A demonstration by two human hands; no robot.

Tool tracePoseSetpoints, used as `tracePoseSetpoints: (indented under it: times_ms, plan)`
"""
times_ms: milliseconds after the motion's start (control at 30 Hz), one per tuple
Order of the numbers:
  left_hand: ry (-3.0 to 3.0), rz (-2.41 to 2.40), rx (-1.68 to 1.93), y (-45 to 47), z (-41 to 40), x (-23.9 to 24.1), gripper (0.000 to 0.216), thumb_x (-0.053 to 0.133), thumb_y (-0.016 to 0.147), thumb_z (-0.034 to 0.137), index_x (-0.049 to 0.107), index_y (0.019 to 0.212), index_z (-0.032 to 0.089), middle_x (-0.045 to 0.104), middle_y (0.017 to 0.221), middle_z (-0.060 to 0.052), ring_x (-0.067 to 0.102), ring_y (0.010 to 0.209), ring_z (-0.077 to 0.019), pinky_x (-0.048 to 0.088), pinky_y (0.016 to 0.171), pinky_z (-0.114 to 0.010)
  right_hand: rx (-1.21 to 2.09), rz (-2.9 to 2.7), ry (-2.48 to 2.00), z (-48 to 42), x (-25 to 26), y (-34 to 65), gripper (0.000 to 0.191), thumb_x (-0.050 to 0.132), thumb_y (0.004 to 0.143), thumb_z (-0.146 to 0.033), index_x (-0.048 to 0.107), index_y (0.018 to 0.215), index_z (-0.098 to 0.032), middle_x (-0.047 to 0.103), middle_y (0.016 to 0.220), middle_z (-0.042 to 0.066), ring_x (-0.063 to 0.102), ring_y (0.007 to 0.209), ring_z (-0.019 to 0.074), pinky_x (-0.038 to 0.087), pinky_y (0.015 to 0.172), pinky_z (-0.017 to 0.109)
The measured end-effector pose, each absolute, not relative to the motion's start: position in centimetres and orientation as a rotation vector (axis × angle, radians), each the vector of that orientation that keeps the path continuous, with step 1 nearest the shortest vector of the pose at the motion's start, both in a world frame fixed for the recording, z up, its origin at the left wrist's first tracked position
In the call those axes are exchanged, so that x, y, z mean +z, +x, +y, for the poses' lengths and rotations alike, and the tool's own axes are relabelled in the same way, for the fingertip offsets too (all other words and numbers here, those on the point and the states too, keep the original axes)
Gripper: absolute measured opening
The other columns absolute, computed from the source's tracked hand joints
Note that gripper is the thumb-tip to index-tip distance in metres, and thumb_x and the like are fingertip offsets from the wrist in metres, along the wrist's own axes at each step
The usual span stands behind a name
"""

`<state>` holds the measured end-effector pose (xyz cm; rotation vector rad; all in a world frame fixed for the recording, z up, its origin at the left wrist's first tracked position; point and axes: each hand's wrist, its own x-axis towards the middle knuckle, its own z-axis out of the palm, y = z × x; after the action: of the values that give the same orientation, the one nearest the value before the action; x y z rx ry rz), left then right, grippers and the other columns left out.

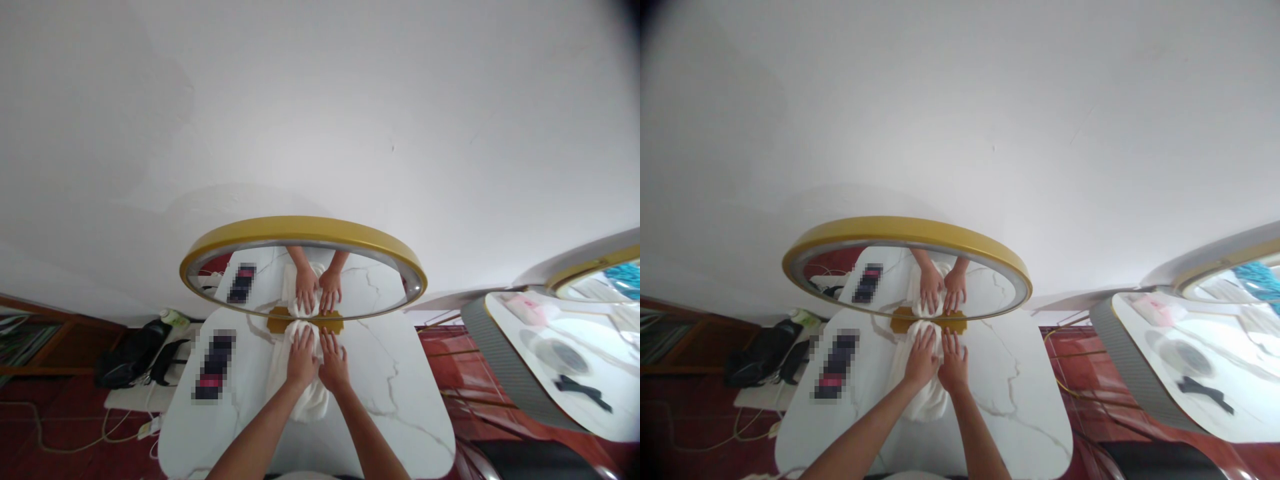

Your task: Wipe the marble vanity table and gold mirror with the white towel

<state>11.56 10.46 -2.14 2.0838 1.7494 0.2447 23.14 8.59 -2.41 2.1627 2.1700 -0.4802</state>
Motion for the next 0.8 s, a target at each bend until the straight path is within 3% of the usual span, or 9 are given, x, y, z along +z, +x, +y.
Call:
tracePoseSetpoints:
  times_ms: [167, 300, 433, 533, 700, 800]
  plan:
    - [2.012, 1.650, 0.403, 12.0, 11.1, -1.8, 0.065, 0.045, 0.069, 0.013, 0.042, 0.133, 0.012, 0.030, 0.147, -0.007, 0.010, 0.139, -0.0239, 0.014, 0.114, -0.042, -0.621, 2.165, 2.199, 9.1, -2.0, 23.4, 0.071, 0.036, 0.080, -0.016, 0.011, 0.145, -0.029, 0.010, 0.152, -0.004, 0.005, 0.139, 0.0147, 0.021, 0.106, 0.041]
    - [1.955, 1.579, 0.512, 10.7, 12.1, -1.6, 0.049, 0.043, 0.074, 0.014, 0.054, 0.121, 0.019, 0.045, 0.137, -0.004, 0.030, 0.133, -0.0198, 0.024, 0.112, -0.039, -0.627, 2.190, 2.219, 9.3, -1.2, 23.9, 0.070, 0.036, 0.081, -0.020, 0.010, 0.145, -0.026, 0.014, 0.152, -0.003, 0.010, 0.138, 0.0139, 0.024, 0.106, 0.035]
    - [1.901, 1.634, 0.617, 8.4, 12.3, -1.4, 0.039, 0.036, 0.077, 0.011, 0.058, 0.108, 0.019, 0.051, 0.128, -0.005, 0.042, 0.124, -0.0158, 0.032, 0.108, -0.034, -0.542, 2.301, 2.278, 8.9, -0.2, 23.3, 0.064, 0.035, 0.086, -0.030, 0.011, 0.145, -0.024, 0.016, 0.151, 0.001, 0.011, 0.138, 0.0169, 0.019, 0.109, 0.038]
    - [1.858, 1.712, 0.697, 6.5, 11.8, -1.2, 0.042, 0.034, 0.075, 0.007, 0.056, 0.108, 0.020, 0.052, 0.122, -0.005, 0.044, 0.121, -0.0163, 0.034, 0.107, -0.037, -0.494, 2.462, 2.203, 8.6, 0.5, 21.7, 0.064, 0.039, 0.086, -0.040, 0.016, 0.144, -0.027, 0.017, 0.151, 0.000, 0.010, 0.138, 0.0196, 0.012, 0.110, 0.040]
    - [1.757, 1.912, 0.828, 4.5, 11.4, -1.4, 0.050, 0.034, 0.077, 0.008, 0.041, 0.125, 0.018, 0.040, 0.132, -0.009, 0.034, 0.129, -0.0196, 0.027, 0.110, -0.040, -0.586, 2.576, 2.044, 8.8, 1.6, 18.2, 0.072, 0.045, 0.083, -0.045, 0.013, 0.145, -0.028, 0.008, 0.152, 0.000, 0.006, 0.139, 0.0228, 0.009, 0.111, 0.043]
    - [1.690, 2.005, 0.846, 4.0, 11.7, -2.1, 0.051, 0.033, 0.078, 0.009, 0.038, 0.128, 0.019, 0.046, 0.127, -0.009, 0.038, 0.126, -0.0199, 0.031, 0.108, -0.040, -0.643, 2.597, 1.970, 9.3, 2.1, 16.3, 0.077, 0.049, 0.080, -0.043, 0.010, 0.145, -0.030, 0.001, 0.153, -0.001, 0.002, 0.139, 0.0246, 0.010, 0.110, 0.044]
